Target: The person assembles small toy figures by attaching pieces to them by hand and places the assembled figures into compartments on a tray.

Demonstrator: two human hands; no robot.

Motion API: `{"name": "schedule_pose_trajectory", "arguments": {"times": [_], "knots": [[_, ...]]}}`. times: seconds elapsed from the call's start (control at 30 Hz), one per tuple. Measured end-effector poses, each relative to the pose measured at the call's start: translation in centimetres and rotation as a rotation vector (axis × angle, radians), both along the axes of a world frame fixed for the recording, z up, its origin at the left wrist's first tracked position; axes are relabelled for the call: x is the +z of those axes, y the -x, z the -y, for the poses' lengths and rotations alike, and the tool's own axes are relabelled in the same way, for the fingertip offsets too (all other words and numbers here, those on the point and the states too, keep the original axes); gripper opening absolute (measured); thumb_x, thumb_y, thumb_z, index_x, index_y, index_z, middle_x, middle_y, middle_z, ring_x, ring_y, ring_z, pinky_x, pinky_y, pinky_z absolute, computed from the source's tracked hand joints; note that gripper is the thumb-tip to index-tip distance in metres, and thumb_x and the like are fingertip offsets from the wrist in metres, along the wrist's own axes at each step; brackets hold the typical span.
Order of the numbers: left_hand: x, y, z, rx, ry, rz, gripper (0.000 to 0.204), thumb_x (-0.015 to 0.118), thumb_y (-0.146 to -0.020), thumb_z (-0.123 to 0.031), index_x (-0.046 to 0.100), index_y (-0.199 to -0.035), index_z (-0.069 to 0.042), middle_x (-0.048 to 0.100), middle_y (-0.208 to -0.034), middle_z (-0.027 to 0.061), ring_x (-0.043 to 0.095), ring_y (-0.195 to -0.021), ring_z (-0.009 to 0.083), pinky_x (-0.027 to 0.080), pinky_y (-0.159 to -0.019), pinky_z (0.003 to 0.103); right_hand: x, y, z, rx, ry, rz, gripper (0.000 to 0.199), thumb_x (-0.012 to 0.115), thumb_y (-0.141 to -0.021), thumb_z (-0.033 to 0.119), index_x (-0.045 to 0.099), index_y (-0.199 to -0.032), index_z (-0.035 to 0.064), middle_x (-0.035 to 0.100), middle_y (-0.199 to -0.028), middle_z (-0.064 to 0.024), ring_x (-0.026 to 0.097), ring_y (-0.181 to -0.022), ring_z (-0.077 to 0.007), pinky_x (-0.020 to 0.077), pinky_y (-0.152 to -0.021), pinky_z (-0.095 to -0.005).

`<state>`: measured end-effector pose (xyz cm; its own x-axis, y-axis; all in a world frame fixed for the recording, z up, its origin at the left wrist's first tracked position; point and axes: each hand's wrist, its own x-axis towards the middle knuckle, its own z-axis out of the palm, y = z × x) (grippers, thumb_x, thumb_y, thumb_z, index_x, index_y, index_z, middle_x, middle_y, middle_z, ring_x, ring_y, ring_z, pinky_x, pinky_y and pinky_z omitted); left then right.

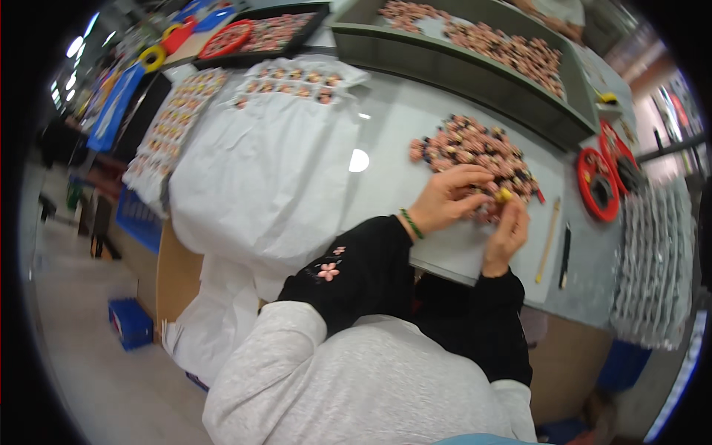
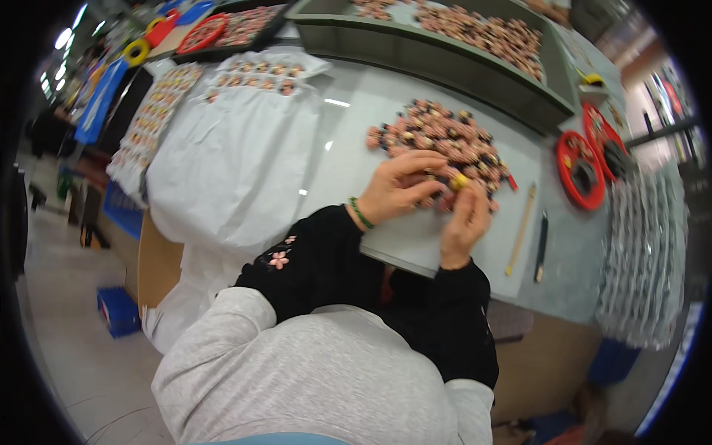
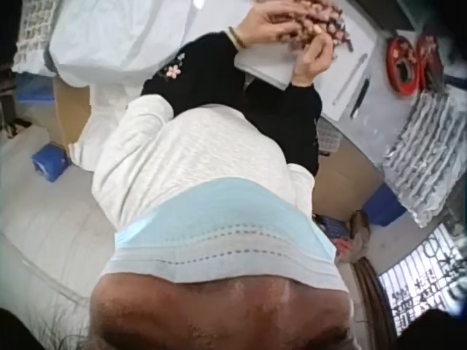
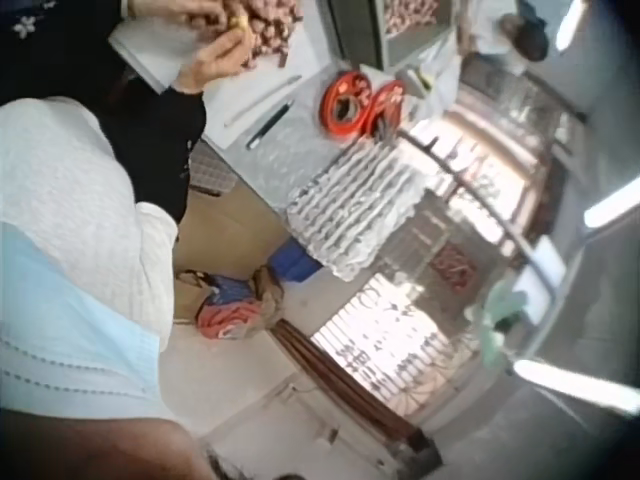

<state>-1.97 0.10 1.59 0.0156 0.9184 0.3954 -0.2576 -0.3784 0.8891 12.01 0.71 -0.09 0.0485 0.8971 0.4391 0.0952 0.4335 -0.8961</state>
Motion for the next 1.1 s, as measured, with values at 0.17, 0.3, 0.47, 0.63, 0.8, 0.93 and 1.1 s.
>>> {"name": "schedule_pose_trajectory", "arguments": {"times": [0.17, 0.3, 0.47, 0.63, 0.8, 0.93, 1.1], "knots": [[5.8, 2.3, -1.3, 0.199, -0.083, 0.157, 0.032, 0.057, -0.079, 0.003, 0.052, -0.110, 0.001, 0.053, -0.096, 0.0024, 0.050, -0.084, 0.0053, 0.046, -0.070, 0.019, 0.2, 0.5, 0.1, 0.076, 0.023, -0.103, 0.023, 0.040, -0.092, 0.018, 0.054, -0.095, -0.0001, 0.053, -0.075, -0.0020, 0.047, -0.064, -0.0069, 0.0373, -0.057, -0.0188], [11.0, 8.8, -4.3, 0.500, -0.452, -0.108, 0.030, 0.059, -0.078, 0.000, 0.053, -0.107, 0.002, 0.055, -0.090, 0.0015, 0.052, -0.079, 0.0054, 0.046, -0.067, 0.018, 0.0, 0.2, 0.1, 0.121, 0.024, -0.105, 0.027, 0.041, -0.093, 0.022, 0.056, -0.095, -0.0001, 0.055, -0.078, -0.0018, 0.048, -0.066, -0.0066, 0.0390, -0.058, -0.0195], [11.1, 20.8, -6.2, 1.037, -0.465, -0.622, 0.029, 0.062, -0.071, -0.013, 0.059, -0.097, -0.001, 0.064, -0.079, 0.0106, 0.063, -0.069, 0.0184, 0.050, -0.065, 0.028, -0.5, 0.1, 0.2, 0.078, 0.027, -0.109, 0.027, 0.041, -0.092, 0.021, 0.056, -0.094, -0.0008, 0.054, -0.076, -0.0017, 0.047, -0.064, -0.0065, 0.0382, -0.056, -0.0191], [3.8, 32.4, -2.7, 1.181, 0.118, -1.105, 0.029, 0.056, -0.067, -0.013, 0.060, -0.093, -0.002, 0.061, -0.078, 0.0177, 0.059, -0.074, 0.0336, 0.047, -0.067, 0.040, -0.4, 0.2, 0.1, 0.063, 0.009, -0.091, 0.026, 0.041, -0.092, 0.019, 0.056, -0.094, -0.0017, 0.054, -0.076, -0.0005, 0.045, -0.063, -0.0053, 0.0362, -0.056, -0.0180], [-1.8, 37.4, -0.2, 1.267, 0.240, -1.296, 0.024, 0.055, -0.068, -0.015, 0.060, -0.090, -0.005, 0.061, -0.077, 0.0163, 0.058, -0.074, 0.0340, 0.046, -0.068, 0.043, -0.1, 0.3, 0.2, 0.087, 0.011, -0.067, 0.024, 0.042, -0.092, 0.017, 0.056, -0.094, -0.0023, 0.053, -0.074, 0.0004, 0.043, -0.063, -0.0048, 0.0344, -0.056, -0.0173], [-3.0, 38.1, -0.8, 1.222, 0.236, -1.392, 0.023, 0.054, -0.072, -0.016, 0.060, -0.091, -0.005, 0.061, -0.076, 0.0167, 0.058, -0.073, 0.0353, 0.046, -0.068, 0.044, 0.0, 0.4, 0.3, 0.061, 0.001, -0.033, 0.024, 0.042, -0.092, 0.017, 0.056, -0.090, -0.0024, 0.051, -0.073, 0.0015, 0.042, -0.064, -0.0043, 0.0334, -0.056, -0.0174], [-2.7, 36.4, -1.1, 1.155, 0.539, -1.610, 0.042, 0.046, -0.083, -0.033, 0.050, -0.113, -0.004, 0.058, -0.100, 0.0174, 0.052, -0.098, 0.0350, 0.042, -0.080, 0.048, -0.1, 0.0, 0.1, 0.095, 0.002, -0.038, 0.024, 0.042, -0.092, 0.017, 0.057, -0.094, -0.0028, 0.057, -0.074, -0.0027, 0.048, -0.060, -0.0065, 0.0385, -0.055, -0.0183]]}}
